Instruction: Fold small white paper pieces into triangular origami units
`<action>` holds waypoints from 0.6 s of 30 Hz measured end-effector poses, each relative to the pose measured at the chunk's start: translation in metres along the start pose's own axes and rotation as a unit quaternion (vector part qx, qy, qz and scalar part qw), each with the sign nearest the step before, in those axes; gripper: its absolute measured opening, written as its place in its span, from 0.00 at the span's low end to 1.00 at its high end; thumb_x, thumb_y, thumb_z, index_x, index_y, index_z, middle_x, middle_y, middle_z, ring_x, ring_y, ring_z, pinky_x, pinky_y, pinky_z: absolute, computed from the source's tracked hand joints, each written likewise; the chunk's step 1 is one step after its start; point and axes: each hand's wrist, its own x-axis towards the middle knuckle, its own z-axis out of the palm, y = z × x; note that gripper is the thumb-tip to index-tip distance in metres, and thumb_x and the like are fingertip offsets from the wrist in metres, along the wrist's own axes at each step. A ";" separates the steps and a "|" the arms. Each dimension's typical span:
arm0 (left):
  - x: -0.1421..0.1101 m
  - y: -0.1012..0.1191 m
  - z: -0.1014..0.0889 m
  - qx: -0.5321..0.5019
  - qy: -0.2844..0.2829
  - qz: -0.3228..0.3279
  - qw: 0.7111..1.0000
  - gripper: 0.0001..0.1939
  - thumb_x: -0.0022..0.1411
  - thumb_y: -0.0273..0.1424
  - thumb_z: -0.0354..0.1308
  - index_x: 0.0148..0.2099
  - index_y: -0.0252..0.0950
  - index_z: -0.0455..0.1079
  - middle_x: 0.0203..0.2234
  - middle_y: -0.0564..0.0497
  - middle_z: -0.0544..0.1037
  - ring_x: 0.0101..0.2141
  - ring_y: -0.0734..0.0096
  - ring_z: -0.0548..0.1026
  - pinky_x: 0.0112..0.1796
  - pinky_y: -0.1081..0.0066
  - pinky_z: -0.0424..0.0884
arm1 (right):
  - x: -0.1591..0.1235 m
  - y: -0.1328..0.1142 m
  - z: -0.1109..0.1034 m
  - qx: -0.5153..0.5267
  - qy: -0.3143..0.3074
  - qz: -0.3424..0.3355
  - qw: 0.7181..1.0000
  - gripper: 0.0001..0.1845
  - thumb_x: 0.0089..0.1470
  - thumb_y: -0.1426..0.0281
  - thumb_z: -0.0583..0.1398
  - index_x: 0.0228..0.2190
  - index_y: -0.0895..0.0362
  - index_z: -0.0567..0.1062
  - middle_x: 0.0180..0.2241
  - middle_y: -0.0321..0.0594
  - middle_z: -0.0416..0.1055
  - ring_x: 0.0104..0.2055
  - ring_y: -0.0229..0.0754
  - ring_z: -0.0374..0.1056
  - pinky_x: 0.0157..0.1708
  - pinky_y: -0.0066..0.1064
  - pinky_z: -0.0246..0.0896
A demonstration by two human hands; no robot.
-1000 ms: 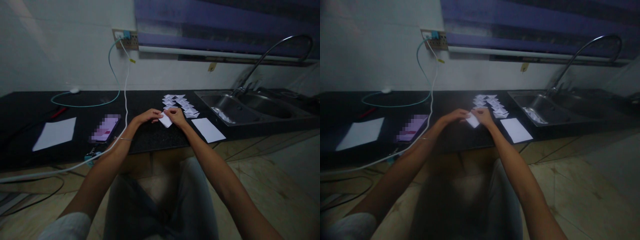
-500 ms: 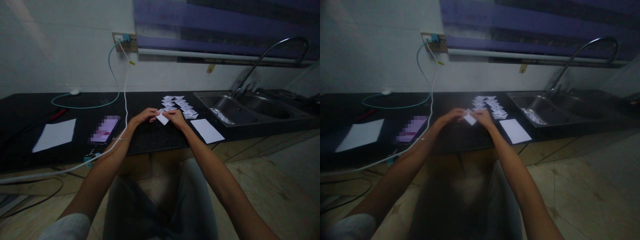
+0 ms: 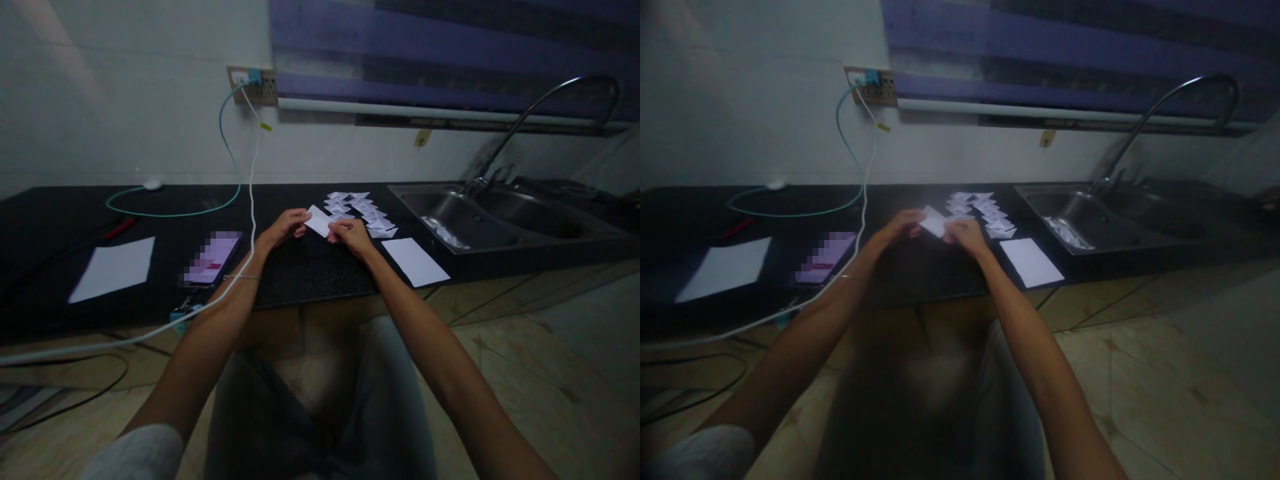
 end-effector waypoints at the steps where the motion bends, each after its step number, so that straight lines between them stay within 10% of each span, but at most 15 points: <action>1: -0.001 0.001 0.000 0.001 0.000 -0.002 1.000 0.23 0.55 0.46 0.71 0.30 0.34 0.64 0.16 0.60 0.62 0.16 0.83 0.59 0.19 0.77 0.54 | -0.001 -0.001 0.000 0.002 -0.002 -0.005 1.000 0.23 0.47 0.49 0.69 0.23 0.58 0.80 0.23 0.41 0.77 0.25 0.38 0.71 0.30 0.31 0.67; 18: -0.002 -0.001 -0.003 0.111 0.003 -0.023 0.994 0.21 0.59 0.46 0.65 0.29 0.32 0.69 0.18 0.57 0.67 0.19 0.80 0.62 0.22 0.77 0.55 | 0.001 -0.004 0.001 -0.029 -0.066 -0.005 0.997 0.14 0.51 0.61 0.65 0.21 0.57 0.78 0.18 0.35 0.68 0.22 0.36 0.61 0.24 0.29 0.52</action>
